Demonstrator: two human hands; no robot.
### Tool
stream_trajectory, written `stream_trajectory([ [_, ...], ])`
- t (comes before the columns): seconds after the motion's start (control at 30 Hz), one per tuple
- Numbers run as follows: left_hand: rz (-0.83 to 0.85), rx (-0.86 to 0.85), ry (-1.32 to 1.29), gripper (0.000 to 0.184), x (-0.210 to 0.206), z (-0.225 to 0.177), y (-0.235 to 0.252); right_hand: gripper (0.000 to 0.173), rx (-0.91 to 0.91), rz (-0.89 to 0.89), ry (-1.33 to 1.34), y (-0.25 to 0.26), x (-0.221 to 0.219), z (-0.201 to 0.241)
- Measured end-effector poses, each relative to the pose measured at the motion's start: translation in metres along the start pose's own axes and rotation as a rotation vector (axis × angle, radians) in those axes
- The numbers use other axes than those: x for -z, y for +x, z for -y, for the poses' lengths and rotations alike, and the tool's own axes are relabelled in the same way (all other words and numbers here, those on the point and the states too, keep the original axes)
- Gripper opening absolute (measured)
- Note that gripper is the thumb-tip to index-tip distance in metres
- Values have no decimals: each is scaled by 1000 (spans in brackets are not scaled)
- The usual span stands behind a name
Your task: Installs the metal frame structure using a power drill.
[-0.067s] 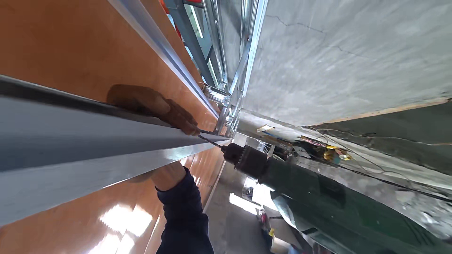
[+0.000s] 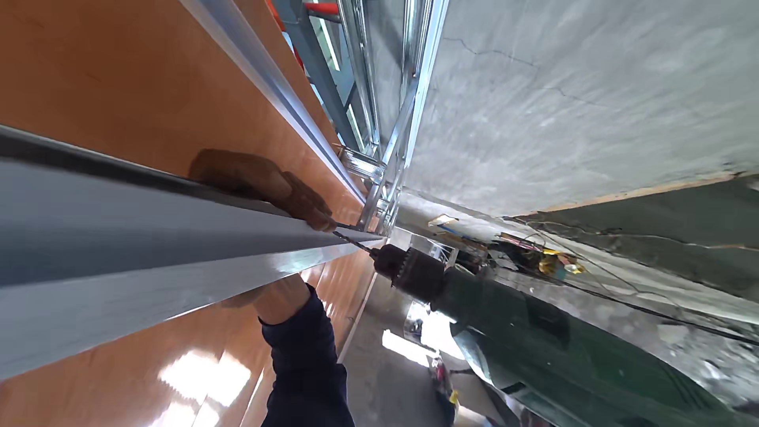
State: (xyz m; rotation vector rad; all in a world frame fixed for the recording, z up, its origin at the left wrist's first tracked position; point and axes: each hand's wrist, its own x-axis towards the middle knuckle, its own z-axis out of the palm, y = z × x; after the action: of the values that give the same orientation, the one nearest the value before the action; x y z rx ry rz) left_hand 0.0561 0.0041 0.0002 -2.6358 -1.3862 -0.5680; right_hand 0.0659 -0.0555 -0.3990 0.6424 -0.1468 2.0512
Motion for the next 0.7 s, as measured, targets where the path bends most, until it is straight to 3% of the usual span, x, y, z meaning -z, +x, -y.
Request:
stream_trajectory([
  [0.07, -179, 19, -36, 12, -20, -5, 14, 40, -4, 2, -4, 0, 0, 1],
  [0.17, -223, -24, -76, 21, -29, -2, 11, 43, -5, -34, -45, -1, 3, 2],
  [0.23, -124, -28, -38, 36, -14, 1, 1, 44, -30, -42, -64, 0, 6, 2],
  [0.3, -90, 11, 6, 37, -13, -4, 7, 40, -58, -1, 4, 2, 12, -2],
  [0.37, -60, 119, -65, 29, -11, -7, 14, 36, -52, 40, 26, 2, 15, -4],
  [0.47, 120, 186, -221, 47, 14, 5, 8, 29, -69, 59, 45, 7, 3, 5],
  [0.7, 78, 174, -134, 49, 13, 5, 6, 37, -42, -39, 55, 8, -10, 17],
])
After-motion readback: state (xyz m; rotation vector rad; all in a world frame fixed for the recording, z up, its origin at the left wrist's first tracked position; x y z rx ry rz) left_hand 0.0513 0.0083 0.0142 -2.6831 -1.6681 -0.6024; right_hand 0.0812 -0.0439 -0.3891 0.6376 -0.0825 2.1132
